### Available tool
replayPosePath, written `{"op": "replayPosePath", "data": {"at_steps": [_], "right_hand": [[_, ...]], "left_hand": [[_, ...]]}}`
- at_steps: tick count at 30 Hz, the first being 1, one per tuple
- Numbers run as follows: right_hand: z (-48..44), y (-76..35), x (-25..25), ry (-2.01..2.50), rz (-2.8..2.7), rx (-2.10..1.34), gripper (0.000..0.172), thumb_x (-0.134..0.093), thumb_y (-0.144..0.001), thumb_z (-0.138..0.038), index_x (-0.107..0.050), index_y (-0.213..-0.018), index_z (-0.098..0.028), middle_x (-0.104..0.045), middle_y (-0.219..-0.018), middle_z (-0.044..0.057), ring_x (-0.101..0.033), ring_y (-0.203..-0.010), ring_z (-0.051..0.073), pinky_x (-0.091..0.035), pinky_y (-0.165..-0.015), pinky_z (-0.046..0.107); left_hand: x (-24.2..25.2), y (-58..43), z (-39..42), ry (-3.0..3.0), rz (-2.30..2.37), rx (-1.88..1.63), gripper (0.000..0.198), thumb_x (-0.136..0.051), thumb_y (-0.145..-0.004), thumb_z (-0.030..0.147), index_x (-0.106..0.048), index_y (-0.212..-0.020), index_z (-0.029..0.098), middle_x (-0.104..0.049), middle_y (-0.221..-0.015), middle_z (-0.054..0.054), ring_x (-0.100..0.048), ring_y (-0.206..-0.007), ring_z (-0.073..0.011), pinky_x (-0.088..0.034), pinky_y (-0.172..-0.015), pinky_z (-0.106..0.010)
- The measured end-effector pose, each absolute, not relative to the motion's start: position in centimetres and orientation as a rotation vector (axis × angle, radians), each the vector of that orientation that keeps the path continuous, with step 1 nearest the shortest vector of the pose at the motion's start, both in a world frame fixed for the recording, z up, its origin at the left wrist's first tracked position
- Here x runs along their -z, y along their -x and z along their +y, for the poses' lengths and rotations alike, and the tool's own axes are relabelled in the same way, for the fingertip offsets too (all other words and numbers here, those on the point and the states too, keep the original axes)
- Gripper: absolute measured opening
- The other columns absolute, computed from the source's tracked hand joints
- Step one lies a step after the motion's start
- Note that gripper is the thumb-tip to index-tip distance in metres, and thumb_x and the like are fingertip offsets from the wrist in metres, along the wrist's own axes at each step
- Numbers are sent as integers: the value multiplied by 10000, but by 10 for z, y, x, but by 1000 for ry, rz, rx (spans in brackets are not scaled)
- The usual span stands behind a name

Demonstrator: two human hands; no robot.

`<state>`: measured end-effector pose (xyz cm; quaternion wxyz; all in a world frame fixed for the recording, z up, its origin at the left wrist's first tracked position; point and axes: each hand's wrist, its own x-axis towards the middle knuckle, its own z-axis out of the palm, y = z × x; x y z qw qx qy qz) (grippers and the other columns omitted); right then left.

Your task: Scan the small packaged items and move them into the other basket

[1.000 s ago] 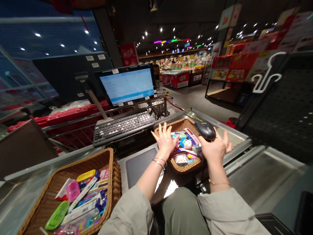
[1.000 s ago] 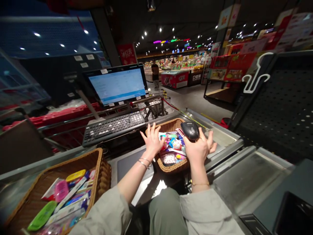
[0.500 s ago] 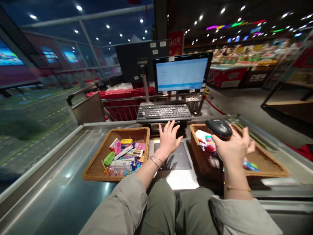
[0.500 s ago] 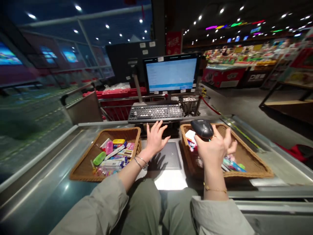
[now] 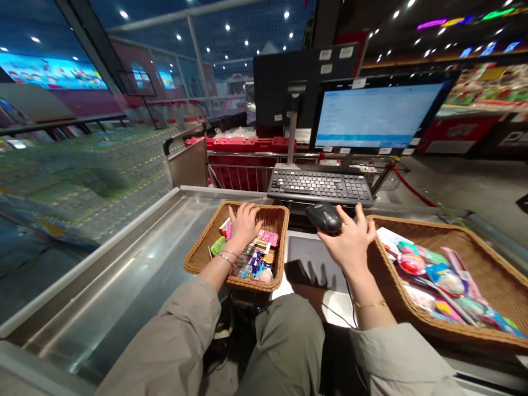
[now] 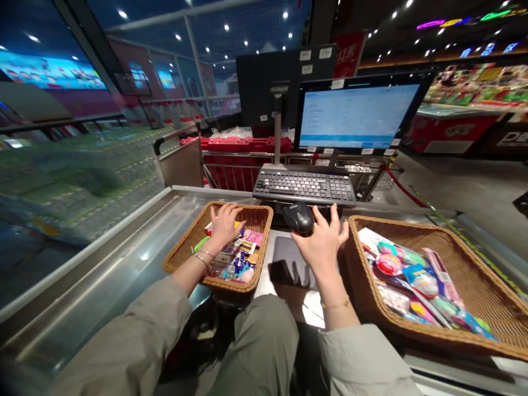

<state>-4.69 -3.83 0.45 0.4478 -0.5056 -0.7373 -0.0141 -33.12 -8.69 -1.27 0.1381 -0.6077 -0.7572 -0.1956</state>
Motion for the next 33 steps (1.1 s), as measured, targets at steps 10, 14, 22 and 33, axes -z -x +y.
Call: {"op": "replayPosePath", "data": {"at_steps": [10, 14, 22, 33], "right_hand": [[-53, 96, 16, 1162, -1936, -32, 257, -654, -781, -448, -754, -839, -218, -695, -1339, 103, -331, -1495, 386, -168, -1171, 705], [-53, 103, 25, 1157, -1956, -47, 266, -661, -785, -442, -764, -886, -219, -697, -1335, 103, -336, -1493, 388, -168, -1170, 714], [-53, 110, 35, 1153, -1986, -59, 264, -652, -793, -451, -759, -829, -212, -700, -1328, 113, -337, -1490, 394, -164, -1170, 699], [-53, 111, 41, 1155, -1974, -59, 267, -649, -804, -453, -765, -846, -216, -702, -1328, 105, -347, -1487, 387, -182, -1162, 696]], "left_hand": [[45, 391, -104, 1919, -2181, 46, 366, -718, -839, 306, -717, -1191, 205, -599, -1468, -164, -396, -1478, -374, -14, -1241, -698], [60, 399, -107, 1952, -2165, -150, 328, -747, -800, 314, -755, -1102, 184, -638, -1392, -193, -409, -1454, -397, -12, -1232, -705], [73, 411, -98, 2020, -2171, -273, 312, -719, -755, 290, -785, -1048, 205, -618, -1434, -176, -359, -1486, -411, -35, -1229, -698], [66, 412, -96, 2010, -2269, -182, 289, -665, -845, 368, -738, -1061, 191, -742, -1211, -170, -496, -1394, -390, -52, -1226, -714]]}}
